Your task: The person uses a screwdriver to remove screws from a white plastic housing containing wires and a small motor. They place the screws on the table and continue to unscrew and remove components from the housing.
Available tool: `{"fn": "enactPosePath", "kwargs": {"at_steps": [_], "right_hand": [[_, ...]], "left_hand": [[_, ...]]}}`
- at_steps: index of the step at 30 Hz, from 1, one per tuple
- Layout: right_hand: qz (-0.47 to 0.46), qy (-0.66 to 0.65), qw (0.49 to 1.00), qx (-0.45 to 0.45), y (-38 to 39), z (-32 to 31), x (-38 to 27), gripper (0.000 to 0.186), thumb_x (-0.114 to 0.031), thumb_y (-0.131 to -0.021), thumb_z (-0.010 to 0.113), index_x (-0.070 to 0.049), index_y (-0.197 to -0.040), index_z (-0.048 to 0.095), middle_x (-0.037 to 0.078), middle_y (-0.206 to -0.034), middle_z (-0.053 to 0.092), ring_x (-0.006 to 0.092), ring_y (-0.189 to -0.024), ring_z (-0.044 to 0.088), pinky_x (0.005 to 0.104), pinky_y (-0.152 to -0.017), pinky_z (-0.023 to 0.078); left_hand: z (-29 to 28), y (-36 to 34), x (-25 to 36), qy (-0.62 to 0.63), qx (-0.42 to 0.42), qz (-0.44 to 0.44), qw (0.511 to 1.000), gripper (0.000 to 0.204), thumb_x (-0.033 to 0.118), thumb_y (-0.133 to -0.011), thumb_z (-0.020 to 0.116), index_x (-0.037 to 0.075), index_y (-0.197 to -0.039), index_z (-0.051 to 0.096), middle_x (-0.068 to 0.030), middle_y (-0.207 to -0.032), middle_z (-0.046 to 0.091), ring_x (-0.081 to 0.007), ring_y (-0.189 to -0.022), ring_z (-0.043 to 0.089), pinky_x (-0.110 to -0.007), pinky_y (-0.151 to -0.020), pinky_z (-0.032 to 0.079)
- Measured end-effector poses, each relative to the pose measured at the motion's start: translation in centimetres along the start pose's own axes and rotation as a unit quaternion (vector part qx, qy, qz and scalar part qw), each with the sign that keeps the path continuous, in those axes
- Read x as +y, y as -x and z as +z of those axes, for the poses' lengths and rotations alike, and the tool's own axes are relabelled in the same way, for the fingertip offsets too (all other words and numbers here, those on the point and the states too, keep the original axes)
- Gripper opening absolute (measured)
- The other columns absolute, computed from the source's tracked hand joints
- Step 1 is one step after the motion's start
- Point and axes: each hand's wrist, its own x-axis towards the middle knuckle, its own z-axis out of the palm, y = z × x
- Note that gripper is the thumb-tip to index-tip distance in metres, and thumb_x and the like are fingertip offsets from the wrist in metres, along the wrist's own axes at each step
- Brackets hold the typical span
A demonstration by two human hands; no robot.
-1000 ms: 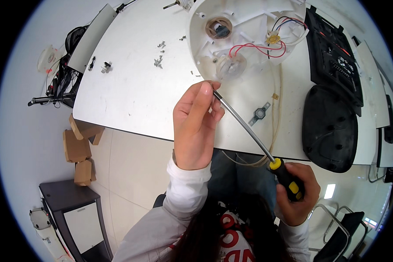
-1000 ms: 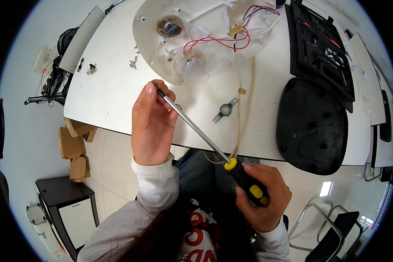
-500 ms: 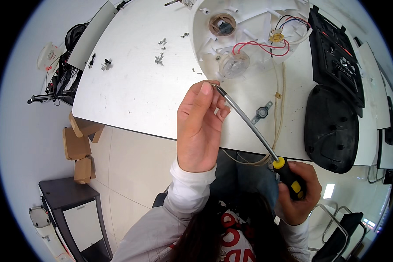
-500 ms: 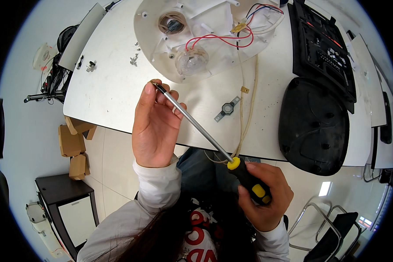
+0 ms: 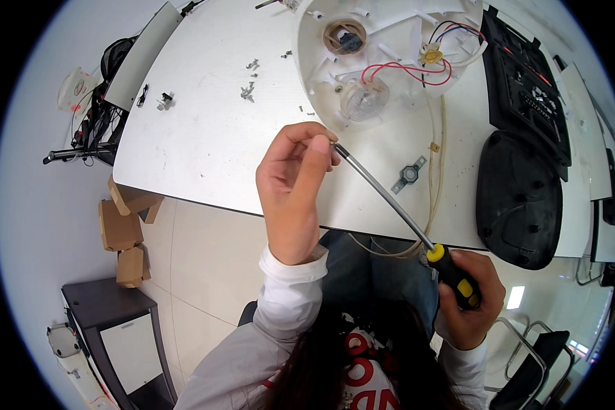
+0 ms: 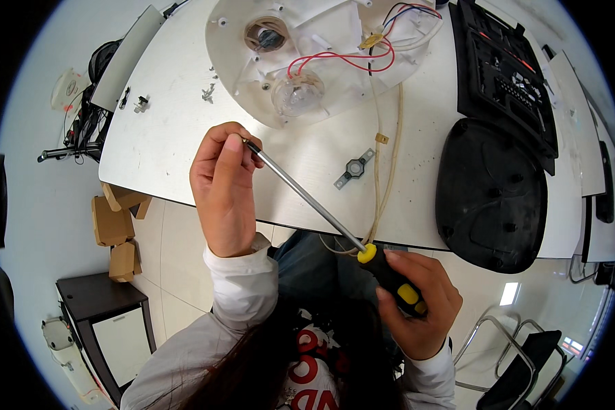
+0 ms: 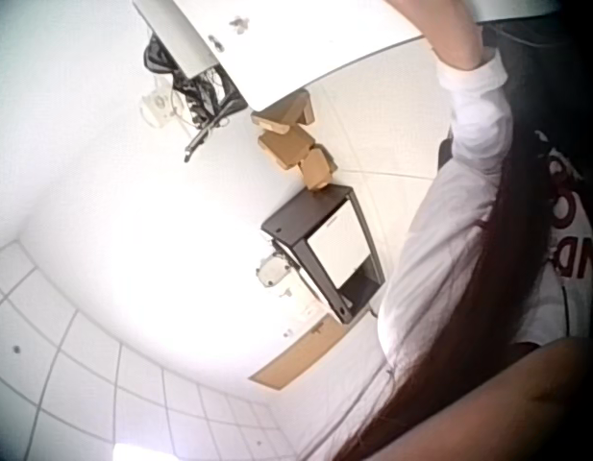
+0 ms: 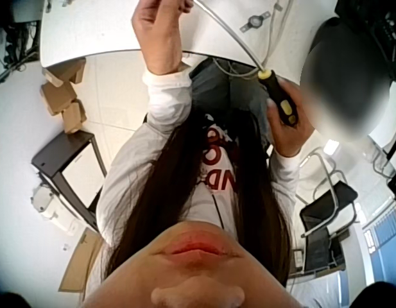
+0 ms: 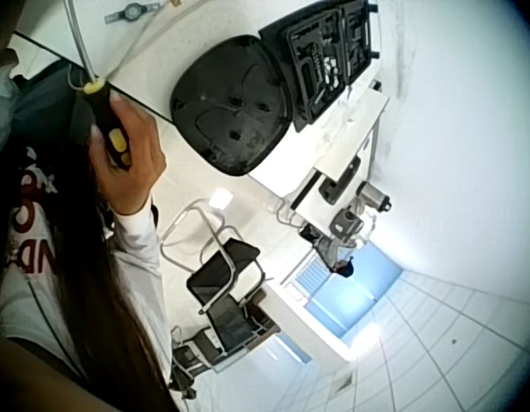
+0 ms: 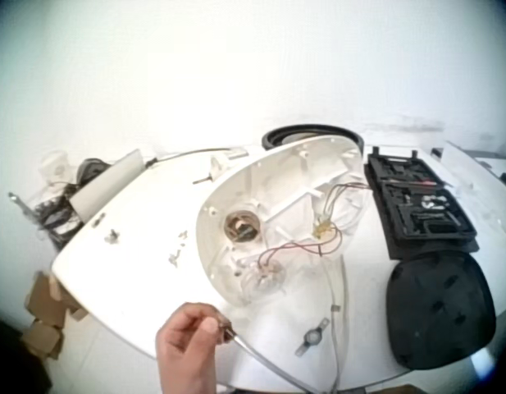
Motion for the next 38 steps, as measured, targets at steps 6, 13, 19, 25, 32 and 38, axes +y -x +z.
{"fn": "enactPosePath", "kwargs": {"at_steps": [6,13,19,25,32,38], "right_hand": [[0.016,-0.017,1.000,-0.001,0.2,0.0,0.4,0.042,0.005,-0.064,0.069,0.000,-0.105,0.063,0.018,-0.100,0.067,0.0284,-0.089,0.067,0.0317,-0.079,0.052],[0.020,-0.036,0.999,0.014,0.3,0.1,0.6,0.040,0.006,-0.065,0.069,0.000,-0.104,0.061,0.020,-0.100,0.067,0.0280,-0.091,0.067,0.0319,-0.081,0.052],[0.067,-0.123,0.990,0.020,1.0,0.2,1.2,0.043,0.008,-0.068,0.069,-0.002,-0.105,0.051,0.022,-0.106,0.063,0.0259,-0.093,0.066,0.0301,-0.081,0.053],[0.105,-0.220,0.970,0.022,0.8,-0.1,0.7,0.042,0.003,-0.069,0.070,-0.001,-0.106,0.050,0.021,-0.114,0.051,0.0239,-0.087,0.065,0.0300,-0.076,0.056],[0.048,-0.197,0.959,0.198,2.3,-0.8,2.3,0.048,-0.019,-0.072,0.077,-0.003,-0.108,0.051,0.015,-0.106,0.047,0.0214,-0.083,0.062,0.0290,-0.066,0.058],[-0.085,-0.059,0.931,0.349,2.6,1.8,7.0,0.046,-0.035,-0.080,0.071,-0.007,-0.109,0.048,0.011,-0.111,0.051,0.0226,-0.098,0.059,0.0256,-0.069,0.057]], "left_hand": [[0.2,0.2,-0.3,0.011,0.004,-0.012,1.000,0.017,0.017,-0.093,0.053,0.000,-0.097,0.058,-0.0023,-0.078,0.052,-0.0105,-0.074,0.047,-0.026,-0.071,0.040],[0.5,0.1,-0.6,0.025,-0.003,-0.029,0.999,0.018,0.017,-0.094,0.052,-0.001,-0.096,0.058,-0.0017,-0.076,0.051,-0.0108,-0.075,0.048,-0.026,-0.070,0.040],[0.9,0.1,-0.4,0.028,0.002,-0.042,0.999,0.021,0.019,-0.095,0.052,-0.001,-0.097,0.057,-0.0011,-0.074,0.049,-0.0109,-0.073,0.046,-0.026,-0.070,0.039],[0.6,-0.1,-0.6,0.048,0.009,-0.041,0.998,0.021,0.020,-0.094,0.053,-0.001,-0.097,0.058,-0.0009,-0.073,0.049,-0.0097,-0.071,0.044,-0.024,-0.069,0.037],[0.7,0.1,-1.5,-0.101,0.146,0.106,0.978,0.037,0.009,-0.085,0.061,0.002,-0.119,0.046,-0.0051,-0.101,0.047,-0.0137,-0.094,0.045,-0.028,-0.085,0.038],[1.9,-2.1,-1.9,-0.130,0.087,0.093,0.983,0.079,0.012,-0.078,0.067,0.006,-0.142,0.021,-0.0141,-0.142,0.027,-0.0272,-0.132,0.030,-0.044,-0.107,0.028]]}}
